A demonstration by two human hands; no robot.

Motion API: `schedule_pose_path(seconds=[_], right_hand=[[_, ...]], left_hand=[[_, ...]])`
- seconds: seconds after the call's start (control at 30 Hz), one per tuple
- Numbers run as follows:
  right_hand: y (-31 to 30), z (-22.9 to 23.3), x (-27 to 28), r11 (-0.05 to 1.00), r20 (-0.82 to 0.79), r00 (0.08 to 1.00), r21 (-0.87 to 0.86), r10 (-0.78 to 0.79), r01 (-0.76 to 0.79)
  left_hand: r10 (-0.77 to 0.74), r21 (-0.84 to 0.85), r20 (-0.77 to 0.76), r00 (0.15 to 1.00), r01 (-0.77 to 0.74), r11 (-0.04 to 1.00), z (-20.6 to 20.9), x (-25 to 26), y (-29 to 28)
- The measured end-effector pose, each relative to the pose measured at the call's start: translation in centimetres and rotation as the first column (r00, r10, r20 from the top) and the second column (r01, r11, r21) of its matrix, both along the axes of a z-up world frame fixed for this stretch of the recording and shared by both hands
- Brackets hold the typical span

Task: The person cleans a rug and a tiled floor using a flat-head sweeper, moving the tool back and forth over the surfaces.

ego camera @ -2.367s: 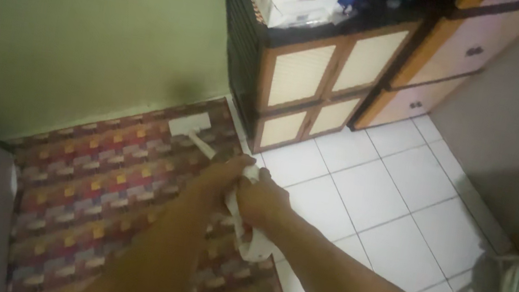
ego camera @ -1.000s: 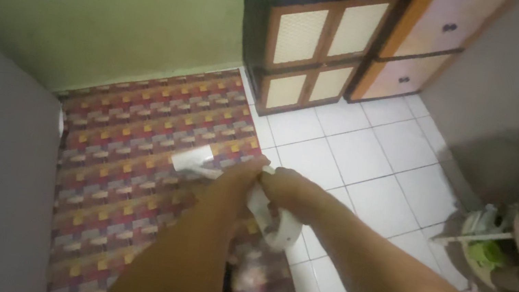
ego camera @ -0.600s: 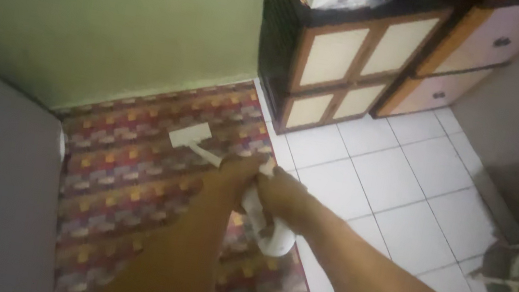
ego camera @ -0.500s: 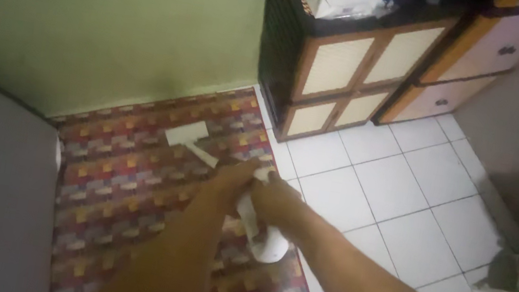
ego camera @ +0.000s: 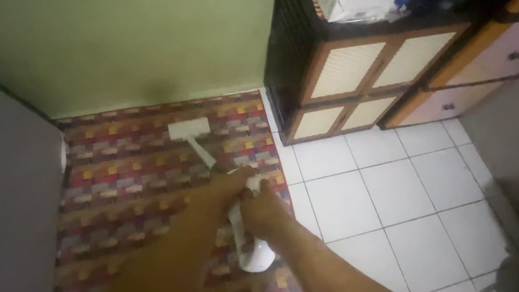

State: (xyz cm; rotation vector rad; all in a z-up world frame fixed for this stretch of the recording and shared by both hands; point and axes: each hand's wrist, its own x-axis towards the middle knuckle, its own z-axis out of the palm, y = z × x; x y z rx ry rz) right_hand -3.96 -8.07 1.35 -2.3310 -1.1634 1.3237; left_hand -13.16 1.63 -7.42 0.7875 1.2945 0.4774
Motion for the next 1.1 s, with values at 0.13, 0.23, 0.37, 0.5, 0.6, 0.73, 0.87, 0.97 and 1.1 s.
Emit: schedule_pose_path(seconds=[0.13,0.23,0.37,0.5,0.6,0.73,0.87,0.97,1.1], right_hand=[[-3.7,2.4,0.3,0.701,0.402,0.616,-0.099,0.678,-0.707],[-8.5,5.4,0.3,0.937,0.018,0.944,0.114,0.329,-0.329],[-15.6,8.8,0.3,0.995,-0.286,0.957,0.092,0.050,-0.025],[-22.2,10.9,0.7,0.999,-0.240,0.970,-0.020,0.035,-0.041],[-26.0,12.5,1.6,0.989,-0.316,0.946,-0.098,0.075,-0.111],[-28.6,14.8,1.8,0.962,-0.302,0.952,-0.246,0.037,-0.115],[-29.5,14.7,0.1,0.985,-0.366,0.931,-0.166,-0.011,-0.053],[-28.9,13.1,-1.6,0.992,-0.247,0.968,-0.105,0.043,-0.071],[-23.3,8.9,-3.0,0.806,0.143,0.793,-0.089,0.592,-0.585]], left_hand=[[-0.042,-0.083,-0.041,0.998,0.039,0.996,3.6,-0.3,-6.2],[-0.059,-0.083,-0.037,0.998,0.056,0.995,5.0,-0.1,-10.7],[-0.085,-0.078,-0.031,0.996,0.083,0.994,6.8,0.1,-17.6],[-0.117,-0.062,-0.018,0.993,0.116,0.991,9.6,0.7,-23.9],[-0.119,-0.054,-0.017,0.993,0.118,0.992,11.1,0.0,-27.9],[-0.106,-0.057,0.001,0.994,0.106,0.993,12.3,-0.5,-31.8],[-0.086,-0.053,0.000,0.996,0.086,0.995,12.0,-1.6,-32.5],[-0.064,-0.053,-0.021,0.998,0.063,0.997,10.8,-2.6,-31.4],[-0.040,-0.036,-0.060,0.997,0.038,0.999,9.3,-4.2,-25.8]])
